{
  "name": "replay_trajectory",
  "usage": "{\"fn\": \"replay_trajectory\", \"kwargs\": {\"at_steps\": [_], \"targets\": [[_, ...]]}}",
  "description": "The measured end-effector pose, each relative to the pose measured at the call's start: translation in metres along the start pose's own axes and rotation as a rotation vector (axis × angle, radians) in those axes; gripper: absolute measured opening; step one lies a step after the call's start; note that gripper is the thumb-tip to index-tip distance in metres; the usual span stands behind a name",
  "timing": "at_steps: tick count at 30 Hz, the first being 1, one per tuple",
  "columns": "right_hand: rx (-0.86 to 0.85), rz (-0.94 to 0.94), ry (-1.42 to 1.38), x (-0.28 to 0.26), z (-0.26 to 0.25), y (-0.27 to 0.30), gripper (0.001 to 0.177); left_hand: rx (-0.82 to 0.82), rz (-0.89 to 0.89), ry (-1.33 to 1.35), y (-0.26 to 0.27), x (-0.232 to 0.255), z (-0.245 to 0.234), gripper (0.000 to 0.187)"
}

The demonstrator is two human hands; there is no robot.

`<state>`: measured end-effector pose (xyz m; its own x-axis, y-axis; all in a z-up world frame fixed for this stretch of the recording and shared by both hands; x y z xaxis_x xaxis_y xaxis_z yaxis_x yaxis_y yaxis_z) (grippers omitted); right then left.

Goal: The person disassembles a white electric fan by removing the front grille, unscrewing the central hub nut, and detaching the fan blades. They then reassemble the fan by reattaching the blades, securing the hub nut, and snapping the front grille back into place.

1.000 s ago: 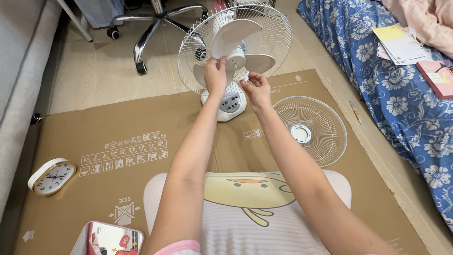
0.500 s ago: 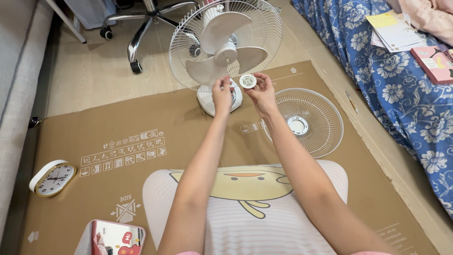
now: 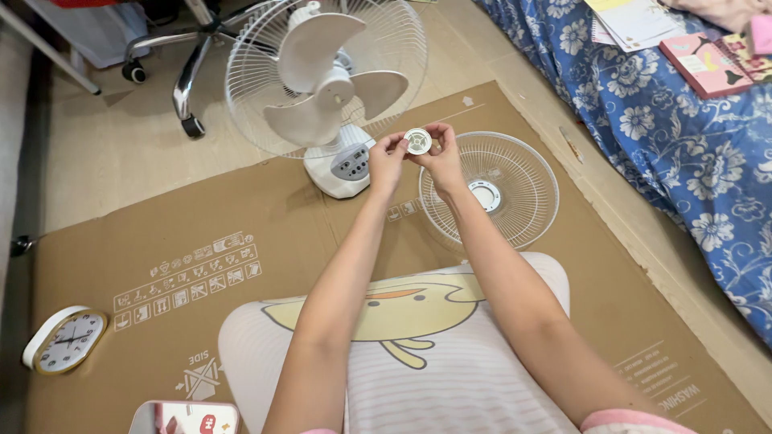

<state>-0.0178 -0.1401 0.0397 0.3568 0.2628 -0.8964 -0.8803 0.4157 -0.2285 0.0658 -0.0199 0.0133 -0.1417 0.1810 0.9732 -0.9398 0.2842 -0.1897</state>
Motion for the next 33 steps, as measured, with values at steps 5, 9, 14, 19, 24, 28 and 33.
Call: {"fn": "replay_trajectory", "kwargs": {"at_steps": [5, 9, 14, 19, 24, 28, 33], "targets": [[0.018, -0.014, 0.010, 0.003, -0.036, -0.009, 0.059, -0.020, -0.054, -0.001, -0.009, -0.022, 0.033, 0.022], [0.012, 0.030, 0.103, 0.001, -0.073, -0.014, 0.062, -0.078, -0.066, 0.074, -0.018, -0.050, 0.068, 0.020], [-0.015, 0.193, 0.241, 0.001, -0.121, -0.015, 0.063, -0.067, -0.198, 0.037, -0.018, -0.090, 0.102, 0.019], [-0.035, 0.352, 0.328, 0.012, -0.163, -0.013, 0.052, -0.054, -0.348, -0.027, -0.013, -0.132, 0.117, 0.020], [0.035, 0.504, 0.361, 0.037, -0.197, -0.013, 0.040, -0.100, -0.436, 0.024, -0.005, -0.177, 0.131, 0.022], [0.059, 0.613, 0.402, 0.063, -0.221, -0.014, 0.036, -0.124, -0.490, 0.014, 0.007, -0.208, 0.140, 0.027], [0.075, 0.778, 0.415, 0.090, -0.246, -0.008, 0.031, -0.221, -0.668, 0.063, 0.018, -0.237, 0.144, 0.040]]}}
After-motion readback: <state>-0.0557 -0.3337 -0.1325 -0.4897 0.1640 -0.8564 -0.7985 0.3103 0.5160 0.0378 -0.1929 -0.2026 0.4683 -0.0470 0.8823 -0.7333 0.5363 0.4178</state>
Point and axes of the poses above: each hand's wrist, its own y-axis away from the middle knuckle, its own z-axis out of the palm, x = y × z, the point moved 7 cm from there along -y, towards the middle knuckle
